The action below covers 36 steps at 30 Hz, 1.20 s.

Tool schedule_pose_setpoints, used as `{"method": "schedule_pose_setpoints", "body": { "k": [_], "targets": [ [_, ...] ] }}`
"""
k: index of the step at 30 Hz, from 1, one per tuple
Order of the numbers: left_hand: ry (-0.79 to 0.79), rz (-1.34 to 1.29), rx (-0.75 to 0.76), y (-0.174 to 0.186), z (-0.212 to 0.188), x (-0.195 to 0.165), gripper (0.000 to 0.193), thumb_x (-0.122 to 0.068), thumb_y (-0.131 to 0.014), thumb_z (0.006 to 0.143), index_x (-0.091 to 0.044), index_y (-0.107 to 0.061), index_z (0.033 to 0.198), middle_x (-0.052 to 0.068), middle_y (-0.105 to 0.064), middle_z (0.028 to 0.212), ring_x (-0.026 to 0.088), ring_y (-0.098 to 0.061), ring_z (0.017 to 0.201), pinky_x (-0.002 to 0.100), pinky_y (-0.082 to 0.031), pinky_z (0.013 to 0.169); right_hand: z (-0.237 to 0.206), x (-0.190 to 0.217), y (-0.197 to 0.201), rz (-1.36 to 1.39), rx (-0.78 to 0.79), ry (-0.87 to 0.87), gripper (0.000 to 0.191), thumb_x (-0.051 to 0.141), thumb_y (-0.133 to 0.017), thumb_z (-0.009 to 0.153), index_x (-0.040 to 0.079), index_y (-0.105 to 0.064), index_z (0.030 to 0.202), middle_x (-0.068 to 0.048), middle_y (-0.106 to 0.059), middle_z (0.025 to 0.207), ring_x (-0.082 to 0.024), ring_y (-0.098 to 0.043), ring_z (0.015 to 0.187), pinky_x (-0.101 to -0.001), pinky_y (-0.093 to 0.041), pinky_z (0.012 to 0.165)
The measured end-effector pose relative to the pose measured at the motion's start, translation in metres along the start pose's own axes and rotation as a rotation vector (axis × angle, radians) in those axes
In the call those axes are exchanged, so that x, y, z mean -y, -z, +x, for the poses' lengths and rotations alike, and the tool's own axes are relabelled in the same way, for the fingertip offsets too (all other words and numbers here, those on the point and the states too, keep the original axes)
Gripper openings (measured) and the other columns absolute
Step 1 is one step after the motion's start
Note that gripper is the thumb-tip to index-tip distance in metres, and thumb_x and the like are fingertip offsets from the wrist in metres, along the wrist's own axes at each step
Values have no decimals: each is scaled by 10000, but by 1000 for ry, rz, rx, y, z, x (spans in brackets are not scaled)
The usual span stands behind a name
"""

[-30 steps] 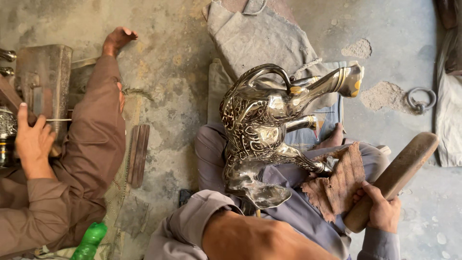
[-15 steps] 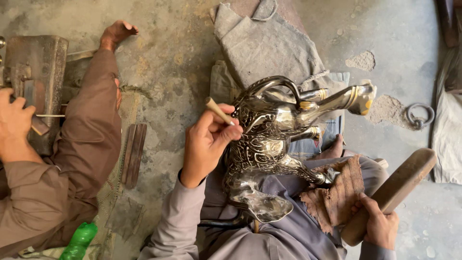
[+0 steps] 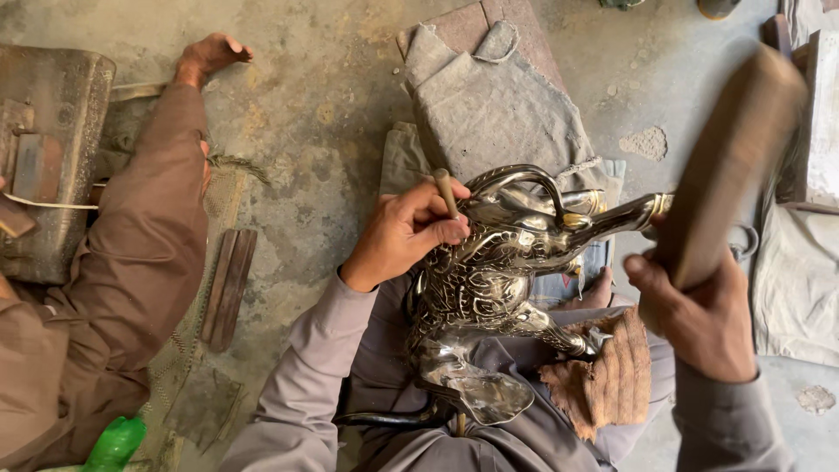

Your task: The person sits on the floor holding an ornate silver-toned animal sculpture on their lap. They hold a small punch against the engraved surface with one hand and strike it with a wooden mallet held in the other hand, repositioning the punch repeatedly to chase the decorative pattern across the figure.

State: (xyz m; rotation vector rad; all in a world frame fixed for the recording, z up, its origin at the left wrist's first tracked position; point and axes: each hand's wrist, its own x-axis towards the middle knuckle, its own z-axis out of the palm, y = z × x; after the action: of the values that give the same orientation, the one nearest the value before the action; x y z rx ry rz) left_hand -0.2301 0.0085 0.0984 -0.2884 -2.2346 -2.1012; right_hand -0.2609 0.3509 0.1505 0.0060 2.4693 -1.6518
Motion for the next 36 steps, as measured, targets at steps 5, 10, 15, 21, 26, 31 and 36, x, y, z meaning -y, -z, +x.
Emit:
{"method": "schedule_pose_setpoints", "body": {
  "k": [5, 10, 15, 21, 26, 31, 36],
  "targets": [
    [-207, 157, 55, 1, 7, -4, 198, -179, -750, 956, -56, -642, 1067, 59, -765, 1028, 116, -745, 839, 262, -589, 712, 34, 56, -24, -186, 140, 270, 387, 169, -804, 873, -11, -615, 1158, -102, -750, 959, -170, -715, 840, -324, -593, 759],
    [-255, 294, 89, 4, 13, -12, 251, -202, -762, 963, -55, -662, 1140, 47, -738, 899, 143, -728, 767, 294, -558, 683, 70, 104, -34, -762, 203, 328, 412, 136, -891, 830, -39, -654, 1118, -173, -734, 860, -247, -718, 699, -392, -578, 646],
    [-250, 306, 94, 4, 15, -14, 245, -198, -763, 960, -59, -653, 1129, 48, -715, 849, 134, -705, 739, 298, -544, 660, 80, 116, -40, -439, 266, 492, 419, 155, -851, 818, -25, -651, 1139, -141, -722, 924, -228, -700, 794, -356, -581, 703],
    [-200, 282, 102, 4, 15, -14, 226, -172, -769, 956, -56, -639, 1100, 47, -710, 832, 130, -690, 727, 294, -536, 663, 88, 112, -54, -816, 422, 502, 252, 34, -729, 865, 36, -651, 1105, -84, -724, 940, -194, -683, 662, -352, -566, 600],
    [-206, 272, 102, 3, 15, -13, 214, -168, -765, 960, -55, -629, 1079, 43, -724, 891, 119, -715, 777, 282, -559, 693, 83, 124, -61, -727, 299, 601, 277, 37, -678, 833, 23, -608, 1100, -120, -696, 859, -215, -630, 605, -389, -549, 515],
    [-192, 258, 119, 4, 14, -12, 204, -166, -761, 966, -54, -628, 1074, 31, -730, 896, 112, -705, 773, 275, -564, 697, 82, 119, -59, -1320, 346, 494, 171, 88, -657, 950, 106, -631, 1117, -74, -711, 842, -224, -642, 595, -399, -551, 506],
    [-209, 255, 139, 5, 15, -8, 212, -186, -747, 970, -71, -630, 1104, 25, -730, 894, 108, -709, 775, 275, -571, 684, 84, 105, -52, -875, 356, 510, 302, -11, -632, 812, 37, -603, 1109, -114, -712, 863, -238, -661, 625, -394, -556, 553]
  ]
}}
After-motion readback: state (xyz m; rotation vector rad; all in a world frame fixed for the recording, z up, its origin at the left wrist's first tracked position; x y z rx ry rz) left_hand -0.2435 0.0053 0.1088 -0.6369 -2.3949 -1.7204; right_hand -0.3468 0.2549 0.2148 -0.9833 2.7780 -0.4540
